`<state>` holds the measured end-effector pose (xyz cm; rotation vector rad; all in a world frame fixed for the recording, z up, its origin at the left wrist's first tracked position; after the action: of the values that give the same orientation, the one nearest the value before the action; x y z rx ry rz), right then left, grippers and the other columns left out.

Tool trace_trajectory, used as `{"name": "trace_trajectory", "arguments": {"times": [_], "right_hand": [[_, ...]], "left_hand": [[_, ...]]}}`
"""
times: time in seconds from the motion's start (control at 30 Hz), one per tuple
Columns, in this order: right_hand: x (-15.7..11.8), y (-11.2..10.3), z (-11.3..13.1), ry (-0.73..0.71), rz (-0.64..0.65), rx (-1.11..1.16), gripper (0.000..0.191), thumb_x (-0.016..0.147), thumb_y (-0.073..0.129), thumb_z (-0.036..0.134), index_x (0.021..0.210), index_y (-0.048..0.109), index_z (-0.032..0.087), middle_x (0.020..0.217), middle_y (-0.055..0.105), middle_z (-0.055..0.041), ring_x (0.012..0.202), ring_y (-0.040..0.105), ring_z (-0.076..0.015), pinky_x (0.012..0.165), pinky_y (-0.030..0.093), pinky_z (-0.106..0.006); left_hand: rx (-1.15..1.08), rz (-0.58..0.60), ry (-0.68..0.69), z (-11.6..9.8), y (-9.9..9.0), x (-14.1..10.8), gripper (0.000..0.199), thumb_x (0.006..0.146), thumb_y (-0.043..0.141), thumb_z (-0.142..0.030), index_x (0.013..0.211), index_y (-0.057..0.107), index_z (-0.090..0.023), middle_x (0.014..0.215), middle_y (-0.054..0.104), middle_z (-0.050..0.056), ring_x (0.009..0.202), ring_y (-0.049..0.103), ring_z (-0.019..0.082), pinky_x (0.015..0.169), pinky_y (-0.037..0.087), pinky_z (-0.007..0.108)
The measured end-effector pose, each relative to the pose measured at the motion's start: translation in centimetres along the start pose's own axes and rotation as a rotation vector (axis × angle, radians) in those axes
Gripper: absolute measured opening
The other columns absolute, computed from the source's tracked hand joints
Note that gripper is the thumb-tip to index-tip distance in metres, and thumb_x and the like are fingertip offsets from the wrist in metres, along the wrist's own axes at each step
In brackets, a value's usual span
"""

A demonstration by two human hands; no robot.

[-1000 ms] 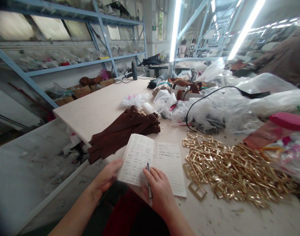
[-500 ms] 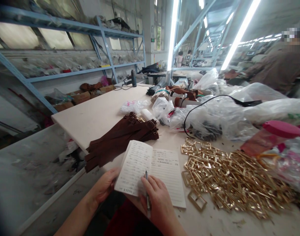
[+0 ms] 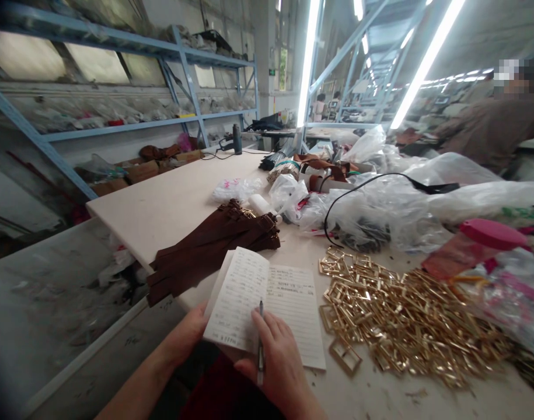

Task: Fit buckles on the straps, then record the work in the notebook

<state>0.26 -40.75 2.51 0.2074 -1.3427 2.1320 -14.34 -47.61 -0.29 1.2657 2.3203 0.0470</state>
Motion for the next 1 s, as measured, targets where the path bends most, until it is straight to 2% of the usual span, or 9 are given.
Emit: {"name": "trace_trajectory", "arguments": {"times": [0.07, 0.13, 0.2, 0.3, 0.4, 0.53, 0.63, 0.73, 1.0], "right_hand": [[-0.1, -0.5, 0.0, 0.012, -0.041, 0.020, 0.080, 0.070, 0.064, 0.050, 0.134, 0.031, 0.016, 0.124, 0.053, -0.0182, 0.108, 0.054, -0.0331, 0.085, 0.050, -0.048], [-0.3, -1.0, -0.2, 0.026, -0.101, 0.056, 0.081, 0.071, 0.062, 0.052, 0.135, 0.028, 0.015, 0.128, 0.049, -0.0188, 0.113, 0.051, -0.0332, 0.088, 0.048, -0.048], [-0.8, -1.8, -0.6, 0.062, -0.186, 0.094, 0.074, 0.076, 0.058, 0.048, 0.135, 0.027, 0.016, 0.129, 0.047, -0.0180, 0.116, 0.048, -0.0323, 0.090, 0.046, -0.049], [-1.9, -3.5, -1.9, 0.170, -0.339, 0.124, 0.062, 0.082, 0.053, 0.036, 0.135, 0.027, 0.018, 0.127, 0.048, -0.0165, 0.118, 0.046, -0.0306, 0.092, 0.044, -0.051], [-3.0, -5.5, -3.4, 0.295, -0.456, 0.191, 0.057, 0.082, 0.052, 0.029, 0.134, 0.030, 0.019, 0.128, 0.046, -0.0153, 0.120, 0.044, -0.0293, 0.094, 0.042, -0.050], [-3.9, -6.9, -6.0, 0.479, -0.519, 0.456, 0.050, 0.084, 0.051, 0.030, 0.131, 0.036, 0.022, 0.125, 0.049, -0.0141, 0.104, 0.056, -0.0240, 0.085, 0.048, -0.043], [-4.7, -6.7, -8.0, 0.594, -0.551, 0.593, 0.046, 0.083, 0.052, 0.033, 0.127, 0.041, 0.023, 0.120, 0.052, -0.0132, 0.097, 0.059, -0.0221, 0.078, 0.050, -0.038], [-5.8, -6.0, -9.5, 0.664, -0.586, 0.612, 0.045, 0.081, 0.055, 0.034, 0.123, 0.044, 0.024, 0.117, 0.055, -0.0117, 0.094, 0.059, -0.0212, 0.075, 0.050, -0.035], [-6.5, -5.0, -10.2, 0.681, -0.565, 0.544, 0.045, 0.079, 0.057, 0.036, 0.121, 0.047, 0.024, 0.115, 0.056, -0.0104, 0.090, 0.058, -0.0201, 0.077, 0.047, -0.036]], "left_hand": [[0.059, 0.034, 0.020, -0.3, 1.3, -0.2, 0.041, 0.064, 0.076, -0.028, 0.101, 0.066, -0.014, 0.096, 0.070, 0.010, 0.096, 0.061, 0.030, 0.081, 0.048, 0.033], [0.028, 0.100, 0.031, -0.7, 3.0, -0.4, 0.043, 0.064, 0.076, -0.031, 0.103, 0.064, -0.014, 0.100, 0.068, 0.011, 0.097, 0.060, 0.030, 0.084, 0.047, 0.035], [-0.029, 0.150, 0.036, -1.1, 4.4, -0.6, 0.047, 0.063, 0.076, -0.033, 0.104, 0.063, -0.013, 0.101, 0.068, 0.013, 0.096, 0.061, 0.030, 0.084, 0.047, 0.037], [-0.040, 0.143, 0.035, -1.3, 5.0, -0.7, 0.050, 0.060, 0.078, -0.035, 0.102, 0.063, -0.012, 0.097, 0.069, 0.013, 0.092, 0.062, 0.031, 0.080, 0.049, 0.037], [-0.045, 0.127, 0.019, -1.0, 4.2, -0.7, 0.050, 0.061, 0.077, -0.036, 0.102, 0.063, -0.011, 0.095, 0.069, 0.013, 0.087, 0.064, 0.030, 0.077, 0.050, 0.037], [-0.044, 0.089, 0.012, -0.4, 2.3, -0.6, 0.049, 0.067, 0.072, -0.039, 0.104, 0.062, -0.010, 0.091, 0.070, 0.013, 0.081, 0.065, 0.028, 0.072, 0.050, 0.035], [-0.054, 0.044, 0.011, 0.1, 0.9, -0.4, 0.046, 0.069, 0.071, -0.038, 0.103, 0.062, -0.010, 0.089, 0.070, 0.012, 0.078, 0.066, 0.026, 0.069, 0.050, 0.033], [-0.082, 0.024, 0.012, 0.4, 0.2, -0.2, 0.044, 0.070, 0.071, -0.038, 0.102, 0.063, -0.009, 0.088, 0.071, 0.012, 0.077, 0.066, 0.025, 0.069, 0.050, 0.031], [-0.142, -0.051, -0.008, 1.2, -0.9, 0.3, 0.036, 0.076, 0.064, -0.039, 0.095, 0.066, -0.008, 0.086, 0.071, 0.012, 0.078, 0.066, 0.024, 0.068, 0.051, 0.030]]}}
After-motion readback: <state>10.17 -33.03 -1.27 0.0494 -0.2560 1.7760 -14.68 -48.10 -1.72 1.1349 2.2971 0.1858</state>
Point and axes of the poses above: each hand's wrist, its own x-axis towards the middle knuckle, its own y-axis out of the palm, z = x × y, the point moved 9 cm from there along x, towards the middle knuckle
